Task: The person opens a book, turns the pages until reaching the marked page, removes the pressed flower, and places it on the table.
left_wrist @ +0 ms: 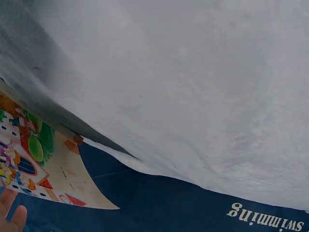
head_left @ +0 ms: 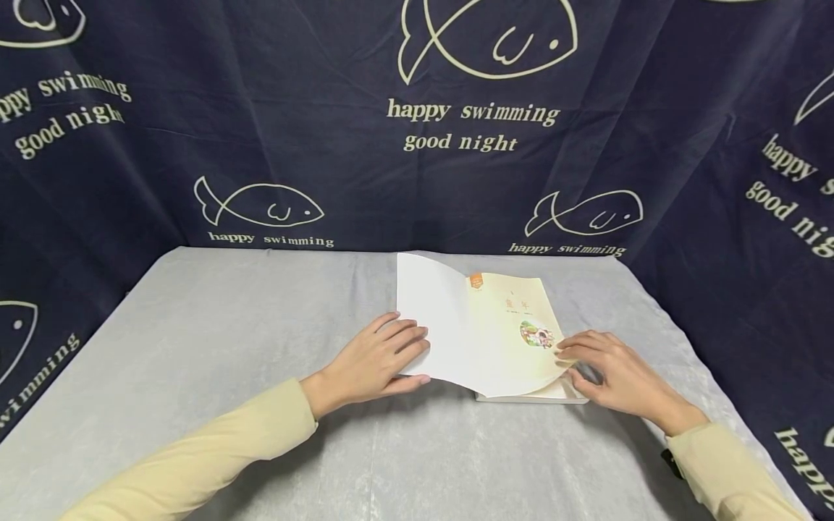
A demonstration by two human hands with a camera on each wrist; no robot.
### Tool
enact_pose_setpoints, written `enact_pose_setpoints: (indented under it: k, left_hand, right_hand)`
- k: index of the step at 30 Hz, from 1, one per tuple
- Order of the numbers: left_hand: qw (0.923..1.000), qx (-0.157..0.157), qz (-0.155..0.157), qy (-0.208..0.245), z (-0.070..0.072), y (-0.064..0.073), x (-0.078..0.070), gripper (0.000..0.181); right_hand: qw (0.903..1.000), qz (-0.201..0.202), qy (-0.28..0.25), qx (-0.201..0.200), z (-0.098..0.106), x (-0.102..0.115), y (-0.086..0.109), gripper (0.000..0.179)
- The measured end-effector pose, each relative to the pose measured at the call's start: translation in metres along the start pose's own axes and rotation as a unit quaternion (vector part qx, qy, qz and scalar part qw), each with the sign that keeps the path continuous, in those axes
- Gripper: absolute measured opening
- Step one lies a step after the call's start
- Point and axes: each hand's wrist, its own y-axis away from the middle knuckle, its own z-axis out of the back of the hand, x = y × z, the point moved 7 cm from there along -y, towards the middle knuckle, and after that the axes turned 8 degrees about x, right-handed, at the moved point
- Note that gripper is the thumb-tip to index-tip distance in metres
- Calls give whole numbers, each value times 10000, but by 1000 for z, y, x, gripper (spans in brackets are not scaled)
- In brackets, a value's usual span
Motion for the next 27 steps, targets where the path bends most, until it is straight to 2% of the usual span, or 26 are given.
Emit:
enact_pose_setpoints:
  k: [5, 11, 20, 27]
  left_hand:
    - [9997, 231, -84, -20, -4, 3, 0, 51]
    - [9970, 755, -145, 88, -12, 8, -2, 51]
    - [9862, 1626, -236, 220, -25, 11, -7, 49]
    - [9796, 1956, -383, 270, -33, 11, -14, 48]
  right_hand:
    - [10000, -14, -42, -65, 0, -3, 1, 37]
    - [9996, 157, -56, -248, 2, -6, 2, 39]
    - [9985, 371, -187, -351, 4, -8, 1, 47]
    - [9967, 443, -283, -612, 6, -9, -1, 45]
